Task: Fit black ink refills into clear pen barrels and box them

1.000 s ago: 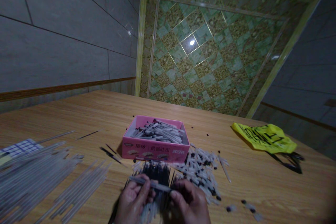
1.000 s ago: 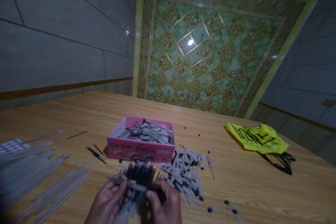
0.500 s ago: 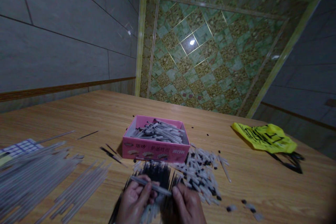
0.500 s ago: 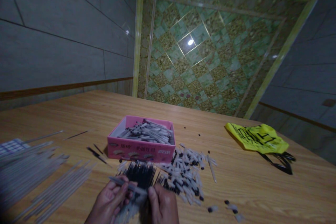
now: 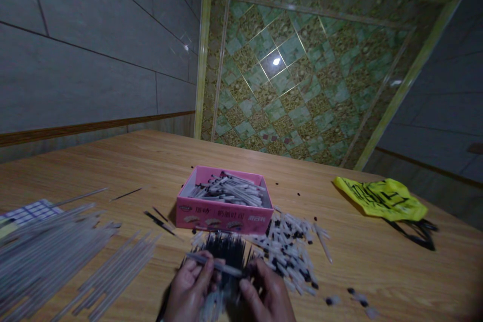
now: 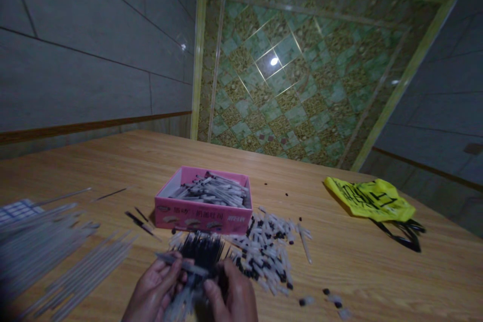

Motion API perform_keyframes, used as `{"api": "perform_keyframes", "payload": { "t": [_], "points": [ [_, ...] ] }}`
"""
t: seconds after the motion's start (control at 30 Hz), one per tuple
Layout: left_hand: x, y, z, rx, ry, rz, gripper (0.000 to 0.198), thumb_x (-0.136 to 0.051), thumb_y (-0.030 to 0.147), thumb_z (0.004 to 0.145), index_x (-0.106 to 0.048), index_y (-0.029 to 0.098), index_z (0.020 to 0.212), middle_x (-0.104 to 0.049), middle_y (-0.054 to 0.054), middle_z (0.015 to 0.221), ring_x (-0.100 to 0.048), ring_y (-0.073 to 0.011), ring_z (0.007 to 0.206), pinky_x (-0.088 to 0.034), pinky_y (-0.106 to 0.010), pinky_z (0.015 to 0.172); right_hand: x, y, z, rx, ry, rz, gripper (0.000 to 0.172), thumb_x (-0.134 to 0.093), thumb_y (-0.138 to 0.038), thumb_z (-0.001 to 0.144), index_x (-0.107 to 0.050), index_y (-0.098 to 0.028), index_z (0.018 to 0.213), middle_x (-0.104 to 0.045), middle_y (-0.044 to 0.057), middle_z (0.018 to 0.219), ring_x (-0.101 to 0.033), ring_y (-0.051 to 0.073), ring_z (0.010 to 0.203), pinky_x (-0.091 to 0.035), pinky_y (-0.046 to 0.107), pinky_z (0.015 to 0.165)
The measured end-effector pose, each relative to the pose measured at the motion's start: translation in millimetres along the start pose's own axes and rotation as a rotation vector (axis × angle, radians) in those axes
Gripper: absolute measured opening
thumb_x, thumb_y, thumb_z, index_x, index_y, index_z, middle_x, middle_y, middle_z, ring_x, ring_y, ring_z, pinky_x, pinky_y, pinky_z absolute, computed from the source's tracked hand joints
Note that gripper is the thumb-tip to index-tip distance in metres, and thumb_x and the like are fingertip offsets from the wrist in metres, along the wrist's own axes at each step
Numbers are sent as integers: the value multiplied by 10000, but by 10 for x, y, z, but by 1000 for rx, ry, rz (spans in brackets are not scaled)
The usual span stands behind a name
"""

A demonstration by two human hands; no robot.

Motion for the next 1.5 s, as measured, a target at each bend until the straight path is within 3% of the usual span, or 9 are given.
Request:
{"api": "perform_keyframes", "payload": {
  "t": [0.13, 0.5, 0.73, 0.83, 1.0, 1.13, 1.23, 1.33, 1.5],
  "points": [
    [4, 7, 9, -12, 6, 7, 434, -838, 331, 463, -581, 155, 765, -712, -50, 632, -578, -121, 476, -420, -207, 445, -54, 61, -4, -50, -43, 25, 425, -341, -416, 916, -461, -176, 587, -465, -18, 546, -463, 116, 527, -325, 197, 495],
    [-32, -13, -3, -3, -35, 35, 416, -821, 361, 499, -597, 153, 782, -681, -30, 624, -577, -117, 502, -420, -199, 452, -176, 155, -8, -201, -126, 229, 504, -319, -543, 892, -456, -175, 576, -417, -24, 513, -410, 114, 504, -298, 207, 469],
    [126, -3, 49, 45, 78, -85, 458, -763, 372, 582, -619, 163, 963, -615, 9, 624, -584, -125, 511, -431, -206, 444, -12, 247, -25, -212, -257, -390, 244, -587, -439, 743, -648, -217, 825, -679, 45, 683, -622, 206, 629, -331, 240, 522],
    [77, 8, 58, 39, 22, -63, 510, -737, 393, 609, -602, 175, 1050, -535, 50, 577, -470, -71, 397, -315, -168, 353, -49, 343, -90, -290, -361, -552, 288, -699, -354, 583, -679, -209, 830, -720, 82, 748, -665, 264, 698, -356, 253, 531],
    [27, -52, 82, 34, -54, 152, 556, -718, 522, 578, -666, 161, 998, -495, 56, 564, -314, -11, 338, -130, -136, 327, -33, 407, -122, -345, -359, -589, 235, -622, -216, 613, -683, -190, 839, -725, 111, 826, -659, 278, 801, -403, 271, 625],
    [22, -99, 99, 3, -98, 320, 597, -720, 568, 533, -712, 145, 953, -532, 36, 552, -301, -5, 331, -123, -145, 329, 107, 390, -34, -332, -162, -189, 149, -575, -260, 723, -658, -165, 803, -691, 69, 740, -612, 213, 710, -395, 251, 603],
    [-20, -115, 82, -27, -154, 416, 526, -729, 540, 537, -740, 149, 888, -624, 0, 563, -455, -59, 391, -312, -173, 358, 216, 398, 21, -335, 46, 312, 195, -621, -341, 744, -633, -147, 731, -643, 41, 679, -568, 181, 664, -402, 244, 589],
    [-84, -117, 51, -43, -222, 472, 430, -744, 503, 529, -750, 157, 784, -733, -58, 691, -650, -178, 639, -506, -255, 602, 223, 467, 15, -381, 213, 790, 249, -721, -368, 682, -640, -149, 767, -609, 15, 647, -527, 142, 582, -378, 227, 519],
    [-145, -130, 31, -18, -317, 556, 376, -734, 466, 559, -739, 156, 772, -753, -76, 728, -682, -228, 727, -523, -301, 720, 88, 589, -41, -478, 298, 1177, 236, -753, -329, 686, -651, -172, 830, -556, -27, 576, -447, 77, 461, -312, 186, 447]
  ]
}}
Point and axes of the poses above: each hand's wrist, its own z-axis towards the middle knuckle, its own x-axis out of the back of the hand, y = z × x, the point moved 9 cm from there along z, towards the middle knuckle
